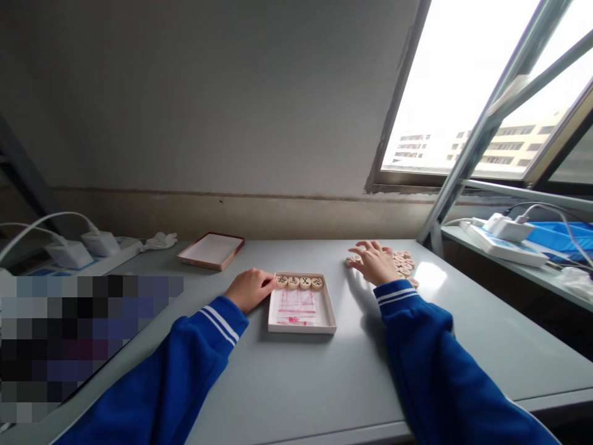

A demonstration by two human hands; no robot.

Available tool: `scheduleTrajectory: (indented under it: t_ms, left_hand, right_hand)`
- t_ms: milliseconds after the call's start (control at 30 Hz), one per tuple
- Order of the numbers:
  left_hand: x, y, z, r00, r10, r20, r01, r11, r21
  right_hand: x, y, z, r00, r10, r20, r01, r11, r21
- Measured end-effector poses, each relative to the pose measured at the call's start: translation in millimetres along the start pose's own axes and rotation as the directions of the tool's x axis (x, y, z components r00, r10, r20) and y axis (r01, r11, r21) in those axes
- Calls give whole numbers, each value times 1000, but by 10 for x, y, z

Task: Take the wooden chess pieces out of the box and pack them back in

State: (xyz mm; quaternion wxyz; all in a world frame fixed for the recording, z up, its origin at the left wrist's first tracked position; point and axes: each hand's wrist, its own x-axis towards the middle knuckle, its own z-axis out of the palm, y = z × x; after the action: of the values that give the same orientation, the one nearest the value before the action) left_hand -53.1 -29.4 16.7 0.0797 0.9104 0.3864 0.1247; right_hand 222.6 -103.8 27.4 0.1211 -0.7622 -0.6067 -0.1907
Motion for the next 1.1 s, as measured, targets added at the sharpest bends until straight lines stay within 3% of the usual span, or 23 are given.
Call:
scheduleTrajectory:
  t_ms: [100, 233, 333, 467, 600, 700, 800, 867, 933, 1000, 1100]
  left_hand:
    - [3, -4, 4, 1000, 0, 7, 0, 1000, 8]
    - [6, 0, -2, 1000, 11, 16, -11, 1000, 2]
    - [7, 2, -7, 1000, 11, 20, -11, 1000, -8]
    - [-2, 13, -24, 999, 21, 26, -20, 999, -28]
    - [-22, 26, -55, 999, 25, 44, -23, 999, -42]
    - [-32, 40, -67, 998, 5, 58, -4, 1000, -28]
    - [-37, 67, -62, 997, -50, 52, 48, 998, 38]
    - [-39, 94, -60, 996, -74, 54, 69, 994, 85]
    - [-40, 121, -71, 992, -97, 80, 88, 990, 112]
    - [-39, 145, -93, 983, -141, 121, 125, 983, 131]
    - [-37, 170, -131, 965, -191, 180, 168, 976, 135]
  right_hand:
    - [-4, 114, 70, 995, -36, 92, 35, 999, 11]
    - [19, 48, 14, 993, -85, 76, 71, 982, 174]
    - [16, -171, -81, 974, -221, 45, 182, 890, 419]
    - [-89, -627, -166, 878, -472, 77, 313, 688, 654]
    - [-234, -1003, -142, 862, -505, 48, 375, 698, 610]
    - [-258, -1054, -142, 869, -491, 66, 350, 703, 619]
    - [-192, -886, -178, 914, -393, 99, 277, 784, 555]
    - [-133, -688, -186, 970, -238, 48, 203, 902, 382]
    - [-90, -461, -164, 997, -73, -20, 75, 983, 166]
    - [-73, -242, -115, 997, 75, -12, -75, 997, -15]
    - [-76, 1, -16, 965, 235, 116, -216, 964, -156]
